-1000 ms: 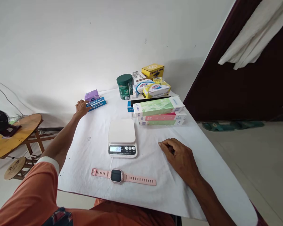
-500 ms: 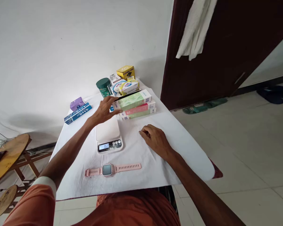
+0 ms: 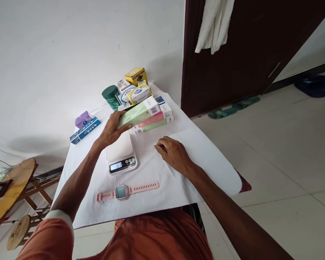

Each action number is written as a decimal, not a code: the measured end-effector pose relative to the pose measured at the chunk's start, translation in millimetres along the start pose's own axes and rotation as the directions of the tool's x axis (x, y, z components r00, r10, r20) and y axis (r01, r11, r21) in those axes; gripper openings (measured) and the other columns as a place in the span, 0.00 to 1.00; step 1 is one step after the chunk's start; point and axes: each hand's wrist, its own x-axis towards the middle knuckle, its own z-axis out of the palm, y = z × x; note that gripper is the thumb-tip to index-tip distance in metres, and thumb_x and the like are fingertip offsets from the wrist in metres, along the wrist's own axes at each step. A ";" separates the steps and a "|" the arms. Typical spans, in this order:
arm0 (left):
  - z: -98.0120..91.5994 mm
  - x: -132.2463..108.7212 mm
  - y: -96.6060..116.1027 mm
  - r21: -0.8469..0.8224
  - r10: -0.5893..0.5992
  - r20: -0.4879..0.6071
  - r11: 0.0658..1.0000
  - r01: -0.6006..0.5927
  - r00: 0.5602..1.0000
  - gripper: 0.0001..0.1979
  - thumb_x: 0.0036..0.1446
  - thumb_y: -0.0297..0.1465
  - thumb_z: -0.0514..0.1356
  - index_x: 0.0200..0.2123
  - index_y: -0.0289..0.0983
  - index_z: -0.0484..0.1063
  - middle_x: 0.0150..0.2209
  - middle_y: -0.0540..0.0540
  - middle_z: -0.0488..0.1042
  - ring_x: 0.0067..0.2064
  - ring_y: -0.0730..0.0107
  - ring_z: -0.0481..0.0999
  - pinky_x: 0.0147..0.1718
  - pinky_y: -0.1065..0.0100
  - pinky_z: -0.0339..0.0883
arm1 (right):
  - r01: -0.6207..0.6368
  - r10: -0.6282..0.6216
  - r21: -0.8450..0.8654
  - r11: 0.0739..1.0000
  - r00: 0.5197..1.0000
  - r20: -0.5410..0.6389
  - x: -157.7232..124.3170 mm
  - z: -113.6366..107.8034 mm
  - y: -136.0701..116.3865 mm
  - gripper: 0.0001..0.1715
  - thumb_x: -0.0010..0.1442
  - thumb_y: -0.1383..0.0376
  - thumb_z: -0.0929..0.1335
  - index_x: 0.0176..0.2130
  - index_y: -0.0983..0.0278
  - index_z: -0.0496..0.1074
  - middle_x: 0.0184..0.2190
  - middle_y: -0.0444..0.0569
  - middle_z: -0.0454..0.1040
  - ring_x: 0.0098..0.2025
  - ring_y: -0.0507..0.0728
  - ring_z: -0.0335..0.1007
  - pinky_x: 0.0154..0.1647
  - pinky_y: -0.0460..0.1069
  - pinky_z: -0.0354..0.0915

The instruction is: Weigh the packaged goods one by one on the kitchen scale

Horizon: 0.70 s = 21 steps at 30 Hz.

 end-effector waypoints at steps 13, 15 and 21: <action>-19.5 -142.4 -37.0 0.059 -0.179 0.067 0.983 0.176 0.981 0.23 0.69 0.43 0.59 0.61 0.39 0.63 0.51 0.40 0.70 0.52 0.52 0.67 0.52 0.51 0.63 | -0.042 0.039 0.009 0.999 0.976 0.214 6.7 -15.8 -11.5 0.13 0.62 0.55 0.65 0.30 0.60 0.70 0.32 0.49 0.76 0.34 0.57 0.71 0.37 0.51 0.64; -13.9 -146.7 -39.5 0.052 -0.180 0.083 0.983 0.176 0.980 0.23 0.70 0.44 0.58 0.62 0.39 0.63 0.51 0.40 0.70 0.52 0.53 0.67 0.52 0.50 0.63 | -0.053 0.056 -0.016 0.998 0.944 0.324 11.6 -21.6 -16.7 0.13 0.61 0.55 0.67 0.29 0.60 0.70 0.33 0.49 0.76 0.34 0.57 0.71 0.37 0.51 0.64; -10.9 -148.3 -40.8 0.066 -0.194 0.118 0.980 0.187 0.974 0.26 0.70 0.44 0.57 0.65 0.41 0.61 0.54 0.39 0.69 0.53 0.51 0.67 0.53 0.49 0.63 | -0.044 0.077 -0.087 0.995 0.900 0.429 32.9 -25.0 -40.8 0.15 0.64 0.55 0.64 0.31 0.61 0.72 0.35 0.49 0.78 0.37 0.58 0.73 0.40 0.52 0.63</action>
